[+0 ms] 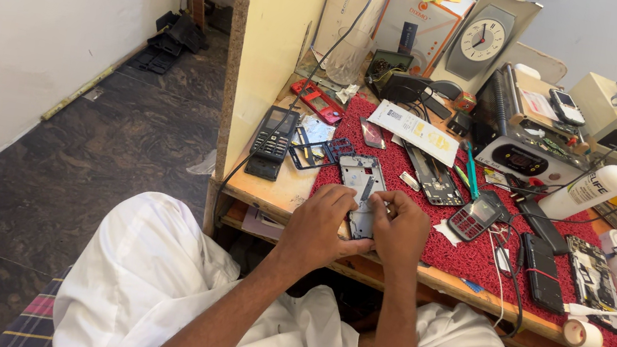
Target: The person sits cross-legged at a cluttered workbench and uses a small metal tool to scrape and pry at the interior of a disassembled mobile phone. They repeatedly scrape along the phone's frame and internal components, occasionally lifting and repositioning the device.
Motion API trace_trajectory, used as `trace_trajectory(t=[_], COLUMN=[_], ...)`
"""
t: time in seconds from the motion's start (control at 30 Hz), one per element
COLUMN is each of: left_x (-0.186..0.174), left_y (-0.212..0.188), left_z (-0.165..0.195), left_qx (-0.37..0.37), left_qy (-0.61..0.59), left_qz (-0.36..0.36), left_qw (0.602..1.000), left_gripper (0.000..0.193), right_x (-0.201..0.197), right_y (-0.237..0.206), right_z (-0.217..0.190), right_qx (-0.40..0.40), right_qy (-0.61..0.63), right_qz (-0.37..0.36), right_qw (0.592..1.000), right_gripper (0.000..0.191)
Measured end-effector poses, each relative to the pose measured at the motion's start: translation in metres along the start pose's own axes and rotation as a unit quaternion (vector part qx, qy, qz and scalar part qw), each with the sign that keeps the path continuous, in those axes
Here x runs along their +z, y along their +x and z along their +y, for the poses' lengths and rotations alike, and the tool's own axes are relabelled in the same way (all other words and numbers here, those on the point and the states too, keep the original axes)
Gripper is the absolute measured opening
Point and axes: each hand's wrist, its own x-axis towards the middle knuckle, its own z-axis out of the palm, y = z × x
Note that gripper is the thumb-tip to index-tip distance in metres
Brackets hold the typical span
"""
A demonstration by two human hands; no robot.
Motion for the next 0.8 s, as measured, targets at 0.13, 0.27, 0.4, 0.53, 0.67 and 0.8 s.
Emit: trace_trajectory(t=[0.13, 0.27, 0.4, 0.53, 0.67, 0.8], left_x=[0.0013, 0.0022, 0.0025, 0.0024, 0.0018, 0.0021], left_y=[0.0005, 0.0008, 0.0013, 0.0018, 0.0024, 0.0023], left_z=[-0.0006, -0.0014, -0.0023, -0.0024, -0.0024, -0.0023], left_qx=[0.023, 0.010, 0.007, 0.005, 0.010, -0.006], left_qy=[0.004, 0.008, 0.005, 0.007, 0.007, 0.003], left_qz=[0.026, 0.004, 0.001, 0.000, 0.007, -0.006], left_qw=[0.999, 1.000, 1.000, 1.000, 1.000, 1.000], left_gripper=[0.070, 0.062, 0.067, 0.062, 0.065, 0.064], right_x=[-0.0026, -0.0005, -0.0005, 0.0009, 0.0004, 0.0011], right_y=[0.0008, 0.0004, 0.0015, 0.0021, 0.0026, 0.0027], right_z=[0.0003, -0.0021, -0.0031, -0.0030, -0.0021, -0.0028], right_qx=[-0.013, -0.006, -0.019, 0.019, -0.008, -0.003], right_qy=[-0.014, -0.048, -0.044, -0.045, -0.027, -0.042], right_qz=[-0.044, 0.000, -0.021, 0.006, -0.020, -0.003], right_qw=[0.999, 0.999, 0.999, 0.999, 0.999, 0.999], right_gripper=[0.013, 0.014, 0.014, 0.014, 0.013, 0.013])
